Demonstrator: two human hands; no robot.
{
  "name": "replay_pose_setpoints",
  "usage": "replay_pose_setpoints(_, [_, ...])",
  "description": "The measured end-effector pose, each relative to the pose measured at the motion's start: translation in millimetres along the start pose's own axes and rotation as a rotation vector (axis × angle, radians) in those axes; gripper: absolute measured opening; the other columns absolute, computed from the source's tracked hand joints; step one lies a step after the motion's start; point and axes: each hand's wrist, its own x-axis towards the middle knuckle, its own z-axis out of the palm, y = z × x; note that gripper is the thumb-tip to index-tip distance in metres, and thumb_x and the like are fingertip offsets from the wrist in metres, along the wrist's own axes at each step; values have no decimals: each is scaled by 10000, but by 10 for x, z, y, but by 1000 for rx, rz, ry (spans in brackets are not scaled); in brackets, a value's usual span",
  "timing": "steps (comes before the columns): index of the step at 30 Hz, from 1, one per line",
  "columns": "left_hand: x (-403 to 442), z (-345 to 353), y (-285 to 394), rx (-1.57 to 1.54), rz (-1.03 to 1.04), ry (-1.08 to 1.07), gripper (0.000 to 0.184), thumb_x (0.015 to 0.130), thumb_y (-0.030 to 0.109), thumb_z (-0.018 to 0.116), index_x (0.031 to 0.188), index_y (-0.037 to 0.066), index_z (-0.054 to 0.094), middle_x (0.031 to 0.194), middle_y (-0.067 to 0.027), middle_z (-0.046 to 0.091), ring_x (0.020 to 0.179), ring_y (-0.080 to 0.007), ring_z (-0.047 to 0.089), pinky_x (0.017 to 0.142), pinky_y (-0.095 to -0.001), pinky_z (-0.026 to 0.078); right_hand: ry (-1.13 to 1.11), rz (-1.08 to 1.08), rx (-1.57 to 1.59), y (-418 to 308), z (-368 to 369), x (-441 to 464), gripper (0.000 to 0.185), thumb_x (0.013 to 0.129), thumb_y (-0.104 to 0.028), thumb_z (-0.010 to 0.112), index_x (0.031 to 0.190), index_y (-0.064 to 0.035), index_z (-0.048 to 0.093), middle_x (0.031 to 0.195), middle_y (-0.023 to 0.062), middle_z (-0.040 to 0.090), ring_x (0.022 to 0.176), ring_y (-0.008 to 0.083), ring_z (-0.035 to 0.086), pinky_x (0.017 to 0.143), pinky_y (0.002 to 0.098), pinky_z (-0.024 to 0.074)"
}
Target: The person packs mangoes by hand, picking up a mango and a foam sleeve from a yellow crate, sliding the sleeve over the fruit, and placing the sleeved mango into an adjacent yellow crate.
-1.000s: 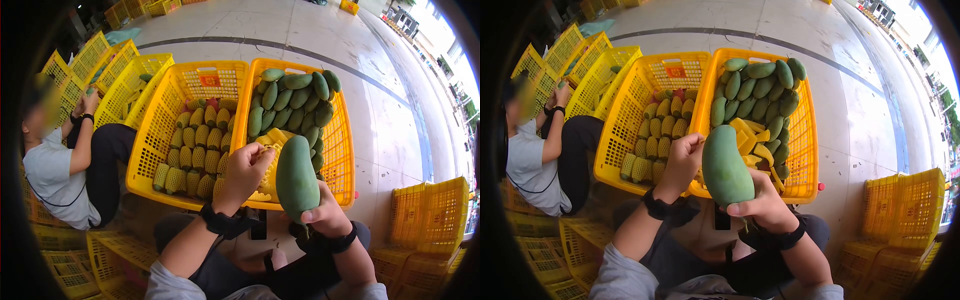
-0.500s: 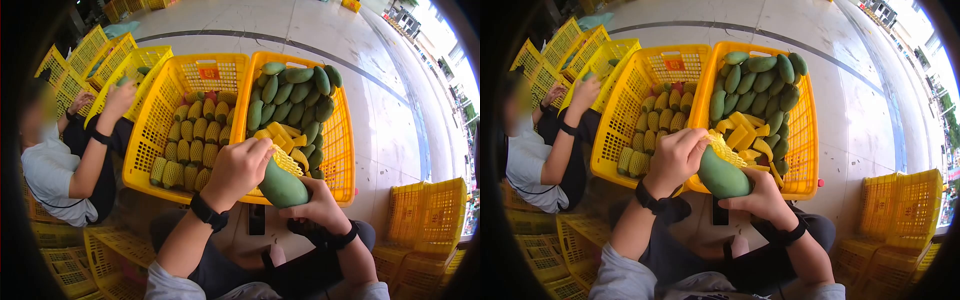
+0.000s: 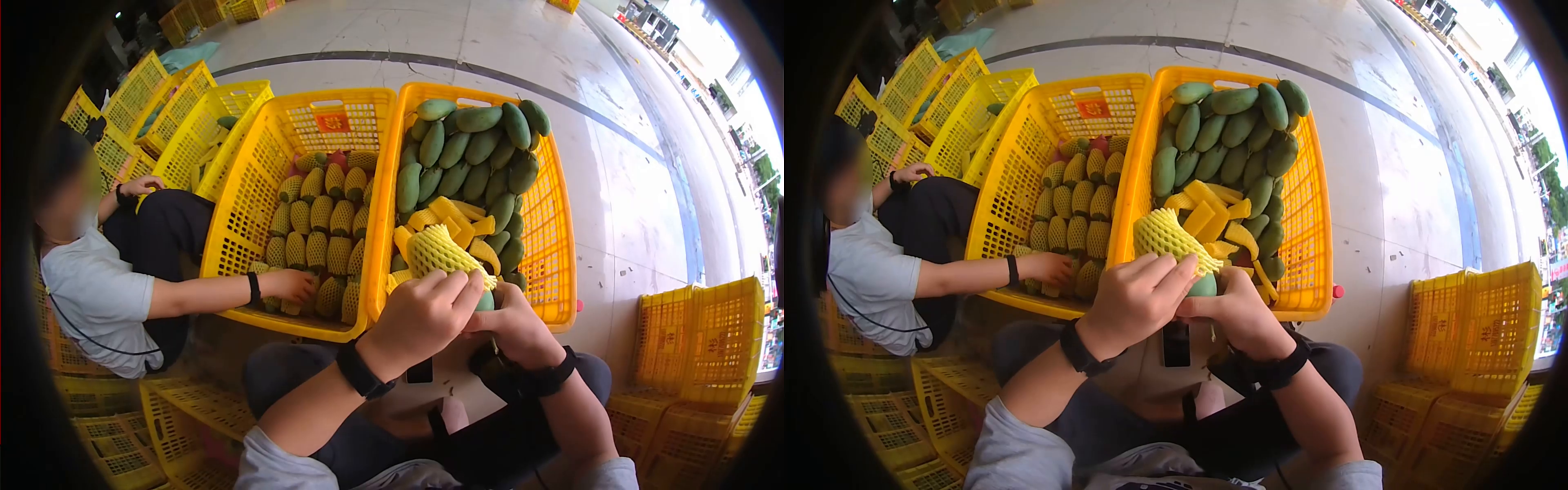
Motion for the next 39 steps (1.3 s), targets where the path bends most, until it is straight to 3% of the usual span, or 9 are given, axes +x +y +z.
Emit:
replay_pose_setpoints(6, [-10, 22, -14, -38, 35, 16, 268, 717, 127, 626, 959, 19, 592, 631, -39, 451, 544, -180, 492, 479, -268, 421, 143, -131, 15, 23, 34, 10, 330, 626, 17, 662, 927, 56, 534, 831, 72, 591, 727, 121, 578, 682, 239, 471])
replay_pose_setpoints(10, [65, -105, -200, -319, -274, 170, 405, 805, 307, 570, 1143, 90, 521, 1097, -115, 427, 891, -214, 486, 732, -301, 404, 208, -286, 8, -30, 87, 11, 383, 650, 33, 661, 997, 71, 503, 917, 93, 585, 823, 140, 585, 737, 253, 476])
replay_pose_setpoints(14, [17, 6, -341, -1161, -672, 277, 602, 847, 454, 451, 1247, 15, 349, 1231, -135, 386, 1063, -240, 464, 856, -317, 401, 10, -412, 100, -119, 164, -72, 413, 722, 27, 629, 1098, 73, 463, 1150, 138, 485, 973, 178, 544, 765, 275, 484])
replay_pose_setpoints(16, [-55, -36, -444, -2021, -974, 159, 645, 847, 550, 340, 1248, 45, 353, 1143, -145, 467, 1037, -241, 484, 911, -330, 376, -89, -371, 73, -97, 205, -84, 414, 741, 8, 619, 1123, 46, 466, 1191, 146, 465, 970, 178, 546, 730, 261, 489])
replay_pose_setpoints(18, [-106, -26, -451, -1943, -1257, 434, 560, 854, 521, 342, 1139, 51, 446, 1032, -140, 543, 944, -234, 541, 827, -353, 444, -189, -412, -33, -89, 159, -21, 360, 785, -43, 585, 1123, 22, 480, 1235, 154, 429, 964, 188, 555, 680, 243, 489])
replay_pose_setpoints(21, [-251, -37, -573, -1818, -1251, 317, 540, 861, 495, 348, 1136, 40, 446, 1021, -144, 547, 932, -247, 548, 812, -371, 451, 126, -314, 119, -87, 125, 65, 368, 855, -204, 496, 1166, -13, 445, 1242, 139, 412, 949, 214, 560, 732, 287, 466])
replay_pose_setpoints(29, [-122, -298, -312, -1567, -921, 80, 648, 875, 459, 347, 1332, 32, 176, 1293, -172, 338, 1207, -237, 320, 982, -377, 242, -141, 46, 728, 72, 96, 283, 485, 873, -445, 370, 1179, -74, 434, 1095, 76, 536, 970, 198, 541, 838, 354, 436])
replay_pose_setpoints(36, [-321, -224, -519, -1444, -1069, -38, 700, 839, 544, 370, 1318, 51, 238, 1266, -164, 374, 1126, -233, 417, 869, -368, 383, 12, -174, 542, 18, 139, 142, 401, 897, -295, 378, 1203, -38, 409, 1112, 92, 519, 1022, 185, 512, 873, 346, 414])
replay_pose_setpoints(39, [-387, -181, -501, -2092, -1251, -207, 809, 756, 705, 277, 1287, 94, 308, 1219, -153, 427, 1043, -303, 488, 760, -503, 446, -83, -279, 346, 0, 185, 72, 396, 899, -191, 377, 1253, -16, 342, 1194, 116, 466, 1098, 199, 458, 907, 336, 381])
